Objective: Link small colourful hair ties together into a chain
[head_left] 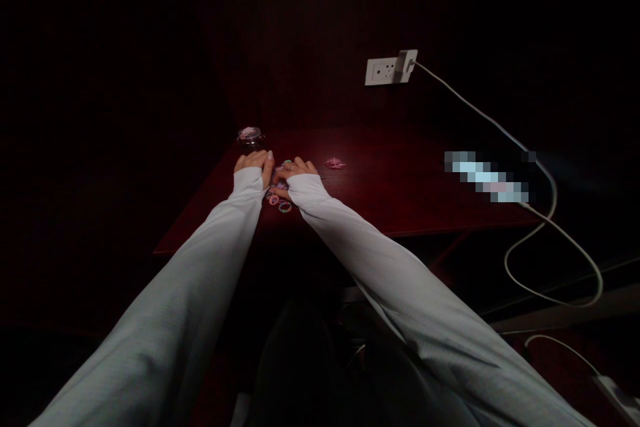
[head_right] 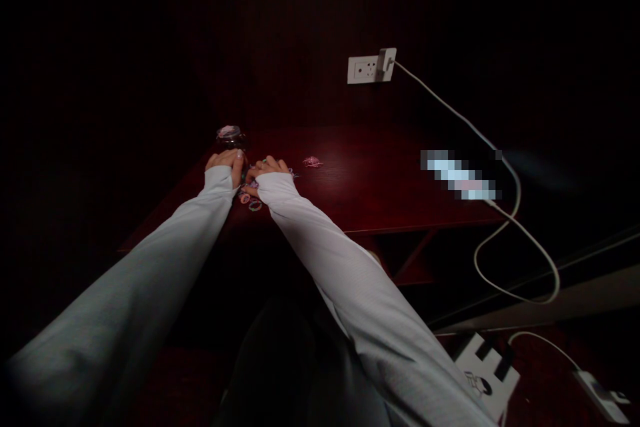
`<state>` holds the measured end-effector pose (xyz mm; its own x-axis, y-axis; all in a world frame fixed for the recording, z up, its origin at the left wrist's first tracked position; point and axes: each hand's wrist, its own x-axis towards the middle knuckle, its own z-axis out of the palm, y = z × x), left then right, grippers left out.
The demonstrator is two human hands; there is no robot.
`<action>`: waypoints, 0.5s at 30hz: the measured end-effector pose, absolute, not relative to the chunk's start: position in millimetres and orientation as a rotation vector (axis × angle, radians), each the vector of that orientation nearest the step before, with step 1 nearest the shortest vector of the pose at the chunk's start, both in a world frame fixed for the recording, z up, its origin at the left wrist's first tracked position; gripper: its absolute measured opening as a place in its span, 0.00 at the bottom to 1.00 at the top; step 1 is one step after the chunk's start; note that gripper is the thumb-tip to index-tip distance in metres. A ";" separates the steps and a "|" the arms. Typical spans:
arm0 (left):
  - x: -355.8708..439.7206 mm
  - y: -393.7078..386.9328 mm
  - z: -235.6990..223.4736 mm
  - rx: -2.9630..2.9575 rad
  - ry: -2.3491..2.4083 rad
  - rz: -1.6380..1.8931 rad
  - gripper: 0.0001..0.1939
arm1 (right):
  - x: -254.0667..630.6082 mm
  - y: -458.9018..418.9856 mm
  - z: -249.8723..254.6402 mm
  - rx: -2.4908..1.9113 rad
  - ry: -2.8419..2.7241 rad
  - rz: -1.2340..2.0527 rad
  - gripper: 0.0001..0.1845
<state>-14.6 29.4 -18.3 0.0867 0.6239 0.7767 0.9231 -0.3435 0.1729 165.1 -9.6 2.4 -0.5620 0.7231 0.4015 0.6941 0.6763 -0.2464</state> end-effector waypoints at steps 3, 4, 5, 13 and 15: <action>-14.1 29.2 -17.9 -2.013 -1.582 -1.093 0.24 | 165.0 -10.0 2.6 -1.111 -2.414 0.079 0.16; -13.6 28.7 -17.3 -2.012 -1.608 -1.069 0.23 | 164.8 -9.8 2.5 -1.114 -2.408 0.075 0.16; -12.9 28.2 -16.6 -2.012 -1.627 -1.050 0.22 | 164.5 -9.5 2.2 -1.114 -2.402 0.072 0.16; -7.3 23.4 -11.3 -2.025 -1.695 -1.050 0.20 | 161.5 -12.4 -0.2 -1.163 -2.333 0.116 0.12; -6.2 22.1 -10.2 -2.024 -1.721 -1.040 0.20 | 161.5 -15.3 1.3 -1.184 -2.308 0.126 0.12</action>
